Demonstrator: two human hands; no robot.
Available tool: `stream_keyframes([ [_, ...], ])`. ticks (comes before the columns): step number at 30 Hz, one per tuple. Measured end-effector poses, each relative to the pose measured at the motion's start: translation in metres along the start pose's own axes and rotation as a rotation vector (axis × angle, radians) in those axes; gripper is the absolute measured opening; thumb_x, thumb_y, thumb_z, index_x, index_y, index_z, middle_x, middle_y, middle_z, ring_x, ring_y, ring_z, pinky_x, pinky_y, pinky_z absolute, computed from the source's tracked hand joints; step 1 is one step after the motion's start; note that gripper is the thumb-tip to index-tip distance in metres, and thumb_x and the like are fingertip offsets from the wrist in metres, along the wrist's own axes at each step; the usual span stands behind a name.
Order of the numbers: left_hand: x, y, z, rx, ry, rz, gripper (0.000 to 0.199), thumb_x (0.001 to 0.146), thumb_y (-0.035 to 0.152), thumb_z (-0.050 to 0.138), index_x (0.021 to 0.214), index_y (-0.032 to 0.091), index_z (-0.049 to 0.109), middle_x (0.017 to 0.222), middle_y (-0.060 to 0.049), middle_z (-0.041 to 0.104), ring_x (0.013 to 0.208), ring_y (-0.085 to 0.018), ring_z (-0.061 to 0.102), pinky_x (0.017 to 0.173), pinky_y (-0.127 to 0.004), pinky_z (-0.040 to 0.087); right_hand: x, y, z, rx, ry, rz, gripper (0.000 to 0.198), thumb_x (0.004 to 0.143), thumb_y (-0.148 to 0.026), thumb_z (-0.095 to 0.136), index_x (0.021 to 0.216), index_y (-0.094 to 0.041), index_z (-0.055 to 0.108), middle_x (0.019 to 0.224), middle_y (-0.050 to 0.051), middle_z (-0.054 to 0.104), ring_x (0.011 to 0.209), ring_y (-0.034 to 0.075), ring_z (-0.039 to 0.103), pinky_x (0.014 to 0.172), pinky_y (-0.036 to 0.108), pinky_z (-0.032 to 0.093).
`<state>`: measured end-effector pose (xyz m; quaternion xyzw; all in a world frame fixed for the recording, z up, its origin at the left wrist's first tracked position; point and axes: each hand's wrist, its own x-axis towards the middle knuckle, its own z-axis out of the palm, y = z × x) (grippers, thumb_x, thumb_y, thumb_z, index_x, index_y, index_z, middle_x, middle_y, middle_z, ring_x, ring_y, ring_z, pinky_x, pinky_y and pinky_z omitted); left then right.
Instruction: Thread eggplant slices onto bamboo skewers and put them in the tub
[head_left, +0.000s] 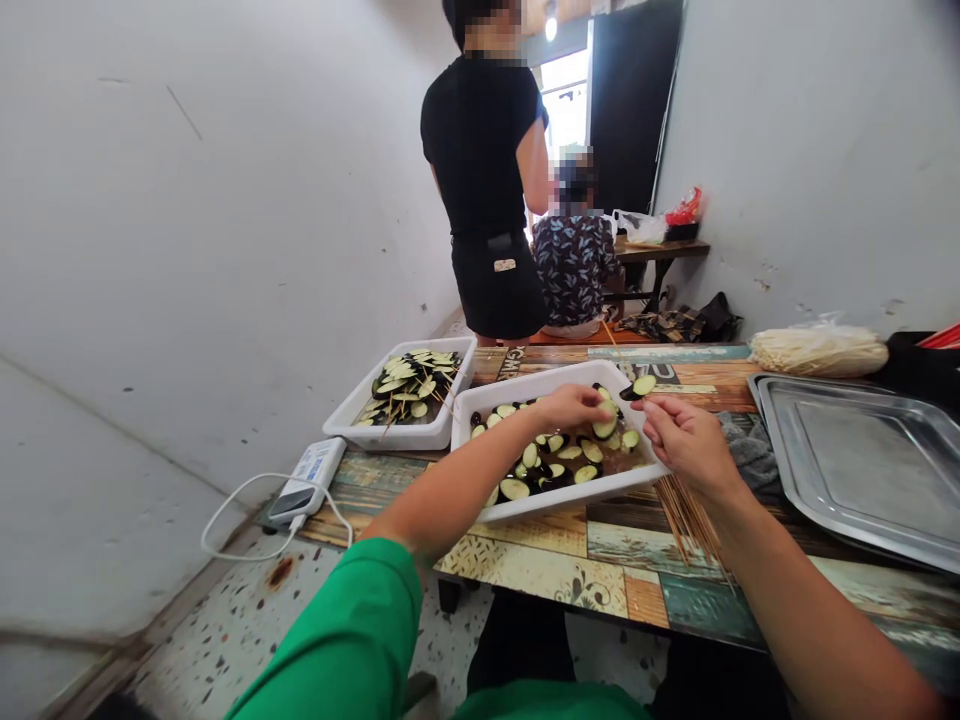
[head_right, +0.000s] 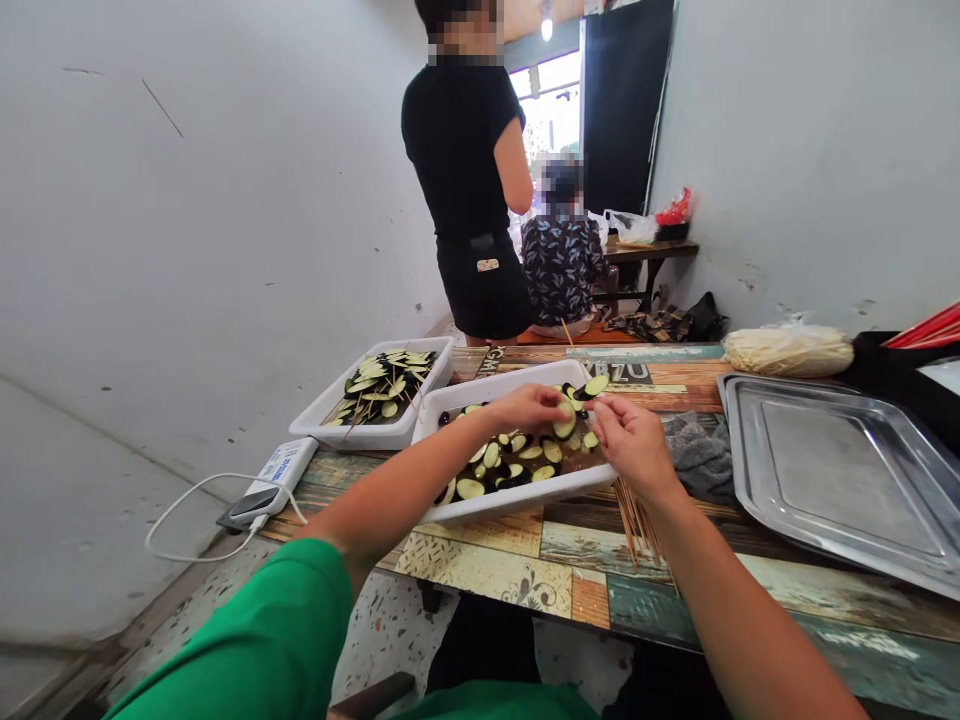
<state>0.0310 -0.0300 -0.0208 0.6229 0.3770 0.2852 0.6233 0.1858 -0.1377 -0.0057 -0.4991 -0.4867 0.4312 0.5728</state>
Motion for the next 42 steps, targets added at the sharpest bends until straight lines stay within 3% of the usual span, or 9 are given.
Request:
stream_keyframes([
  [2,0.001,0.01,-0.018,-0.125,-0.082,-0.141,0.016,0.071,0.022,0.071,0.079,0.014,0.06,0.071,-0.002,0.061,0.06,-0.012,0.058,0.065,-0.029,0.049,0.001,0.003,-0.003,-0.056,-0.059,0.004,0.041,0.074,-0.048,0.059,0.093,-0.012,0.063,0.047,-0.008,0.038,0.036,0.004,0.029,0.036,0.02,0.018],
  [5,0.0,0.02,-0.038,-0.313,-0.018,-0.225,0.011,0.079,0.018,0.062,0.09,0.016,0.058,0.077,-0.002,0.06,0.06,-0.01,0.057,0.061,-0.026,0.05,0.003,0.007,-0.008,-0.208,-0.12,-0.025,0.04,0.076,-0.048,0.057,0.092,-0.012,0.065,0.049,-0.006,0.041,0.04,0.006,0.031,0.038,0.021,0.019],
  [8,0.0,0.024,-0.048,-0.47,0.069,-0.205,0.011,0.087,0.019,0.052,0.096,0.019,0.056,0.079,-0.002,0.058,0.063,-0.01,0.06,0.06,-0.026,0.051,0.004,0.008,-0.011,-0.368,-0.177,-0.1,0.034,0.079,-0.045,0.054,0.085,-0.013,0.065,0.05,-0.004,0.043,0.043,0.007,0.033,0.04,0.022,0.022],
  [13,0.001,0.03,-0.054,-0.57,0.162,-0.127,0.007,0.087,0.013,0.05,0.089,0.013,0.057,0.078,-0.005,0.059,0.06,-0.007,0.058,0.046,-0.012,0.044,0.005,0.006,-0.01,-0.467,-0.267,-0.12,0.033,0.08,-0.046,0.051,0.076,-0.015,0.063,0.048,-0.004,0.042,0.044,0.008,0.034,0.042,0.023,0.023],
  [18,-0.001,0.035,-0.059,-0.618,0.139,-0.144,0.014,0.086,0.004,0.046,0.082,0.007,0.059,0.077,-0.008,0.063,0.062,-0.007,0.059,0.049,-0.01,0.046,0.001,-0.004,-0.008,-0.442,-0.273,-0.067,0.034,0.076,-0.049,0.054,0.07,-0.016,0.061,0.045,-0.005,0.041,0.043,0.008,0.033,0.042,0.023,0.024],
  [25,-0.003,0.037,-0.057,-0.701,0.194,-0.21,0.007,0.083,0.01,0.056,0.087,0.009,0.061,0.072,-0.007,0.063,0.061,-0.009,0.062,0.045,-0.012,0.046,-0.007,-0.012,-0.014,-0.353,-0.259,0.103,0.042,0.069,-0.054,0.06,0.081,-0.014,0.065,0.04,-0.008,0.034,0.036,0.005,0.023,0.037,0.022,0.015],
  [30,-0.001,0.039,-0.059,-0.809,0.207,-0.251,0.012,0.087,0.01,0.05,0.088,0.007,0.061,0.071,-0.007,0.062,0.05,-0.004,0.053,0.04,-0.008,0.041,-0.006,-0.008,-0.015,-0.329,-0.246,0.119,0.042,0.069,-0.053,0.061,0.081,-0.013,0.066,0.042,-0.008,0.034,0.037,0.005,0.023,0.037,0.021,0.013],
  [42,0.0,0.039,-0.058,-0.797,0.241,-0.24,0.011,0.086,0.01,0.051,0.084,0.007,0.061,0.071,-0.008,0.062,0.054,-0.005,0.056,0.041,-0.008,0.043,-0.005,-0.006,-0.014,-0.255,-0.246,0.153,0.044,0.066,-0.053,0.065,0.082,-0.012,0.066,0.043,-0.008,0.034,0.039,0.005,0.024,0.039,0.021,0.014],
])
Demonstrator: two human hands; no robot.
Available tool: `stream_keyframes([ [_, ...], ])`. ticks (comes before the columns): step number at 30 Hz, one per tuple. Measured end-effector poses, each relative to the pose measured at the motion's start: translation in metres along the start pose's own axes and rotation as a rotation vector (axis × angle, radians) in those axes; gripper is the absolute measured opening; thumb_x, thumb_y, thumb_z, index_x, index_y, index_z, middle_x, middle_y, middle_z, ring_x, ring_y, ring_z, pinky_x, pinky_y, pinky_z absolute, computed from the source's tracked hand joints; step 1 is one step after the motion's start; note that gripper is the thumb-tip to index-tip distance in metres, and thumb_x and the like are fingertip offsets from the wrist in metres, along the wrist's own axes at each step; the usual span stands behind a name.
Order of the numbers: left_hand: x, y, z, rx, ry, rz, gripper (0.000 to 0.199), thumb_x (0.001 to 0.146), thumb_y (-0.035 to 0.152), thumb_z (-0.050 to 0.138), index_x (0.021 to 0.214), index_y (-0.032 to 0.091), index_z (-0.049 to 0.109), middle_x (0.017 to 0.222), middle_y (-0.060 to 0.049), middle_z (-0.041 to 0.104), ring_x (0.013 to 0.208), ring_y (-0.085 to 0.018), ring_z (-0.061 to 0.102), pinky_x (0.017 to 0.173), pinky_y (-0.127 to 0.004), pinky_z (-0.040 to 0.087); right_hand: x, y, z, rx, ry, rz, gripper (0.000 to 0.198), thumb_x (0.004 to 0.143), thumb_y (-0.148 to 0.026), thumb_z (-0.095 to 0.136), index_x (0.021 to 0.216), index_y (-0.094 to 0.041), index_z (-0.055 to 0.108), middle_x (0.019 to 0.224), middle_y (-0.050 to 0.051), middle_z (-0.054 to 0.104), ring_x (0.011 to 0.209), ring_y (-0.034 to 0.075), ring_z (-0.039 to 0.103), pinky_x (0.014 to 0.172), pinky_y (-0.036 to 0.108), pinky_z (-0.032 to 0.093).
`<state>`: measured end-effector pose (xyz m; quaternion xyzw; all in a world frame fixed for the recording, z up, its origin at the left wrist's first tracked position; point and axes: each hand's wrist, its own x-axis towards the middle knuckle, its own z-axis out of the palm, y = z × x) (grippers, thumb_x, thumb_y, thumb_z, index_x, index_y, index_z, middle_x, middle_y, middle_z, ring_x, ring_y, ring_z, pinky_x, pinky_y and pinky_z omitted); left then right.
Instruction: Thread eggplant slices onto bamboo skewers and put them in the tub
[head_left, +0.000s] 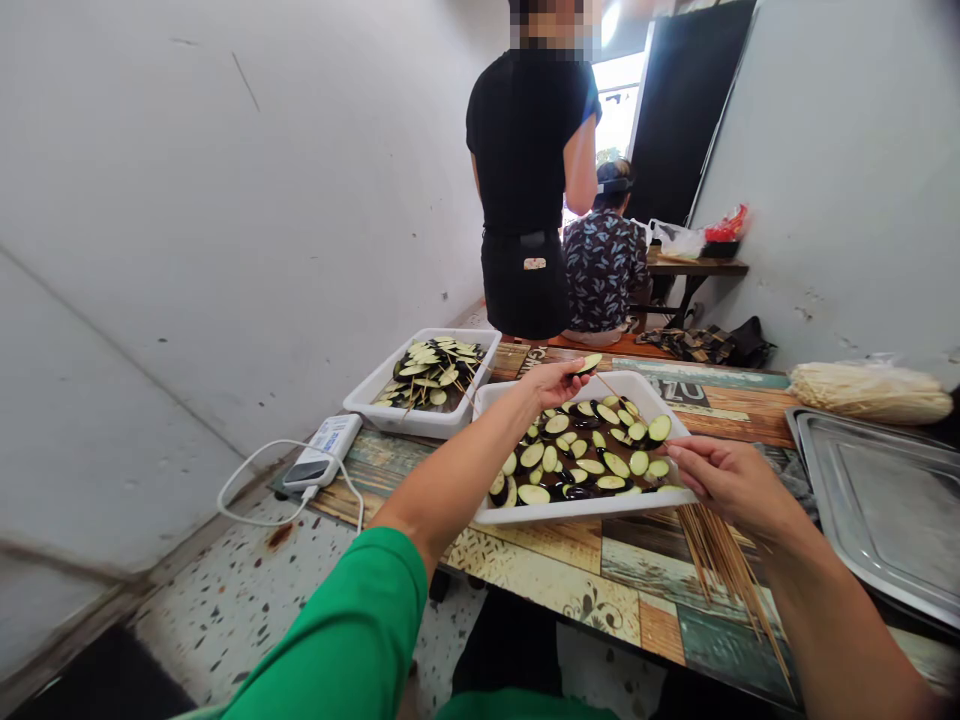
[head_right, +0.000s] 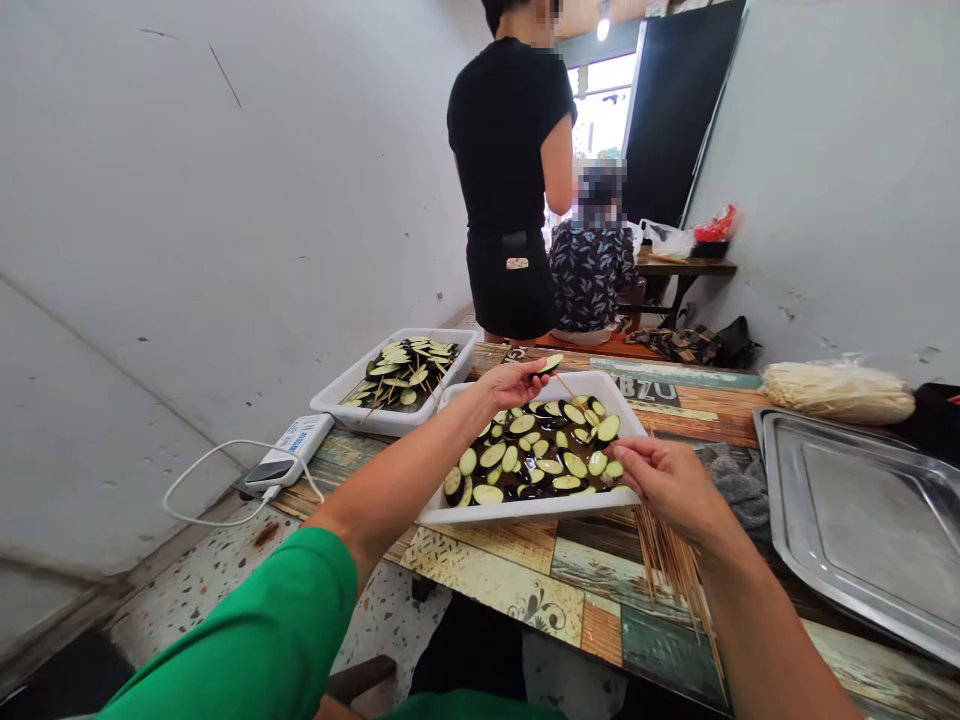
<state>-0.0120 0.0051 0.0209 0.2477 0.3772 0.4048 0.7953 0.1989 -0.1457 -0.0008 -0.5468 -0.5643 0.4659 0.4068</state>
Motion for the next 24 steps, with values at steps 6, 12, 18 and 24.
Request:
stream_keyframes([
  [6,-0.002,-0.001,0.003,0.064,0.002,0.042,0.01,0.085,0.009,0.051,0.085,0.007,0.061,0.067,-0.006,0.061,0.054,-0.006,0.056,0.041,-0.008,0.042,0.0,0.001,0.0,0.002,0.0,0.011,0.043,0.066,-0.052,0.065,0.083,-0.012,0.066,0.044,-0.008,0.034,0.039,0.004,0.023,0.038,0.021,0.012],
  [12,-0.001,-0.007,0.006,0.149,0.012,0.153,0.003,0.082,0.008,0.057,0.081,0.008,0.06,0.07,-0.006,0.061,0.056,-0.008,0.059,0.04,-0.011,0.041,0.003,0.006,-0.001,-0.04,-0.001,-0.028,0.042,0.07,-0.052,0.061,0.08,-0.012,0.067,0.046,-0.006,0.035,0.042,0.005,0.026,0.04,0.022,0.014],
  [18,-0.005,-0.012,0.011,0.134,0.062,0.257,0.008,0.077,0.006,0.062,0.074,0.01,0.056,0.07,-0.005,0.06,0.057,-0.009,0.061,0.044,-0.014,0.041,0.003,0.008,0.0,-0.018,-0.012,-0.042,0.041,0.072,-0.051,0.06,0.081,-0.012,0.066,0.049,-0.004,0.04,0.044,0.006,0.031,0.042,0.021,0.018],
  [24,-0.003,-0.018,0.014,0.196,0.011,0.214,0.008,0.079,0.006,0.06,0.073,0.01,0.056,0.069,-0.005,0.06,0.057,-0.009,0.061,0.045,-0.014,0.042,0.004,0.007,0.002,-0.032,-0.002,-0.034,0.044,0.072,-0.053,0.059,0.084,-0.011,0.067,0.049,-0.004,0.043,0.043,0.006,0.031,0.042,0.022,0.018],
])
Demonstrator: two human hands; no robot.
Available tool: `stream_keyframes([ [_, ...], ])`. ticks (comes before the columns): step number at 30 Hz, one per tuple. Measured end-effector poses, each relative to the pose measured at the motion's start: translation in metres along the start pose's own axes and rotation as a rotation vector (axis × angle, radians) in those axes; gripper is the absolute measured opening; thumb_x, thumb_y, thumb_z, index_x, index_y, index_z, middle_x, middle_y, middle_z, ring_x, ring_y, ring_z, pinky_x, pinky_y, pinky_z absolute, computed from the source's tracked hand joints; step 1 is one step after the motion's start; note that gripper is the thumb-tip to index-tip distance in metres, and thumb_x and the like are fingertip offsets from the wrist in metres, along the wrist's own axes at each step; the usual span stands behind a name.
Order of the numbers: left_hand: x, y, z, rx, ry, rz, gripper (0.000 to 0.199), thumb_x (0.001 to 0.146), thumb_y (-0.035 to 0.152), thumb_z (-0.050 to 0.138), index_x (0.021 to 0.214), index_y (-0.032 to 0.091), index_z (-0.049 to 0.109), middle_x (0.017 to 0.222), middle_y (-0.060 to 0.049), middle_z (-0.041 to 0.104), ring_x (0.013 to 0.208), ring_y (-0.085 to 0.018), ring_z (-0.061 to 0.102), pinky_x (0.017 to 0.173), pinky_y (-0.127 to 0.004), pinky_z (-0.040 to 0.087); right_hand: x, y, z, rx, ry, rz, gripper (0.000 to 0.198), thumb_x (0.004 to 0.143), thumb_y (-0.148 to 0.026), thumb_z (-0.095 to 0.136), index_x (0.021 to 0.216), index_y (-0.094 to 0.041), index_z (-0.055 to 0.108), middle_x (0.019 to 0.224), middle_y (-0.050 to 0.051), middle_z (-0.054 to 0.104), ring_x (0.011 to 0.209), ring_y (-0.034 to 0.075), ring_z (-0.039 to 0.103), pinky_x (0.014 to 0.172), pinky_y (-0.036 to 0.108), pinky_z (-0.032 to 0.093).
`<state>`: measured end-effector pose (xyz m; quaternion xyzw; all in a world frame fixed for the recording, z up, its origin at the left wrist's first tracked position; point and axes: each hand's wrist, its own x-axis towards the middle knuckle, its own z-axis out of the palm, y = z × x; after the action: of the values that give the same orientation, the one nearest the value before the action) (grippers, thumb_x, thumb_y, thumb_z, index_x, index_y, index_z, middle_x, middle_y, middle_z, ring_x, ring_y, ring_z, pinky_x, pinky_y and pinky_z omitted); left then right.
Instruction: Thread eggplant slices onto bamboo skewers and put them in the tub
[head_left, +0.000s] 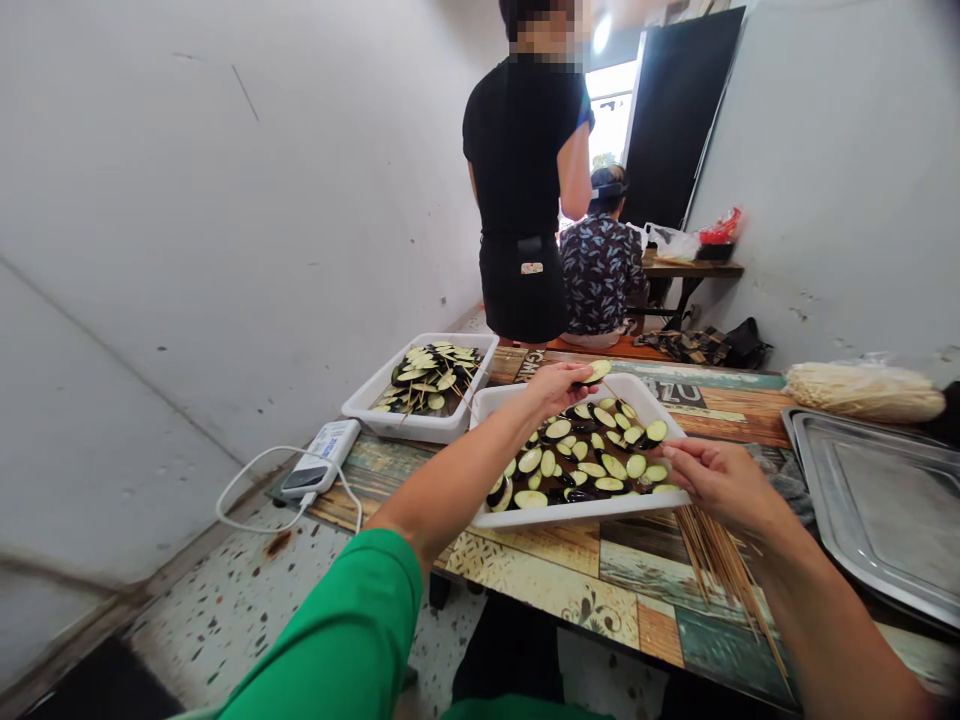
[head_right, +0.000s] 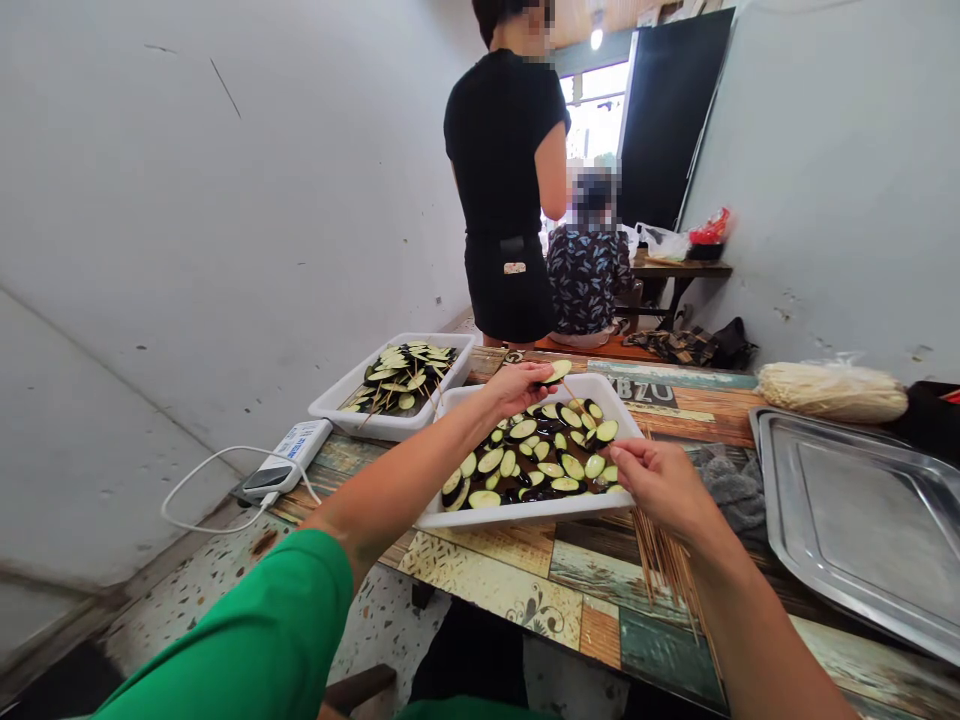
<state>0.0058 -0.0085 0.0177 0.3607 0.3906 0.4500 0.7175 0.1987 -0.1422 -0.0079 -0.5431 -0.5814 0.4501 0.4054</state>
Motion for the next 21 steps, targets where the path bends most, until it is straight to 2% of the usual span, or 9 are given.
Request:
stream_keyframes([
  [5,-0.002,-0.006,0.007,-0.006,-0.039,-0.023,0.01,0.079,0.005,0.059,0.071,0.01,0.055,0.068,-0.005,0.06,0.056,-0.009,0.061,0.044,-0.014,0.042,0.002,0.002,0.001,-0.021,0.035,-0.025,0.046,0.071,-0.053,0.059,0.084,-0.01,0.067,0.046,-0.005,0.041,0.044,0.007,0.031,0.042,0.022,0.019],
  [10,-0.004,-0.003,0.01,-0.102,0.017,-0.056,0.011,0.08,0.005,0.058,0.07,0.01,0.055,0.067,-0.003,0.057,0.057,-0.009,0.06,0.043,-0.013,0.042,0.003,0.004,0.001,-0.022,0.021,-0.036,0.044,0.072,-0.053,0.059,0.087,-0.012,0.068,0.052,-0.002,0.05,0.045,0.008,0.037,0.041,0.022,0.023],
  [15,-0.005,0.004,0.008,-0.202,0.062,-0.129,0.006,0.082,0.008,0.056,0.077,0.01,0.058,0.072,-0.006,0.06,0.059,-0.008,0.059,0.043,-0.011,0.042,-0.002,-0.005,0.002,0.089,0.018,-0.002,0.047,0.066,-0.055,0.064,0.086,-0.013,0.069,0.05,-0.003,0.047,0.043,0.006,0.034,0.039,0.02,0.022],
  [18,-0.004,0.008,0.004,-0.221,0.078,-0.093,0.005,0.083,0.008,0.054,0.082,0.009,0.059,0.073,-0.007,0.061,0.058,-0.008,0.058,0.043,-0.011,0.043,-0.005,-0.009,0.001,0.158,0.006,0.041,0.049,0.062,-0.055,0.069,0.084,-0.012,0.069,0.051,-0.003,0.046,0.042,0.005,0.032,0.038,0.019,0.02],
  [21,-0.003,0.009,0.001,-0.217,0.077,-0.035,0.005,0.083,0.008,0.055,0.085,0.009,0.059,0.073,-0.006,0.061,0.058,-0.008,0.059,0.044,-0.012,0.043,-0.005,-0.007,-0.001,0.145,-0.005,0.05,0.048,0.064,-0.055,0.067,0.084,-0.012,0.069,0.048,-0.005,0.039,0.041,0.005,0.027,0.038,0.019,0.016],
])
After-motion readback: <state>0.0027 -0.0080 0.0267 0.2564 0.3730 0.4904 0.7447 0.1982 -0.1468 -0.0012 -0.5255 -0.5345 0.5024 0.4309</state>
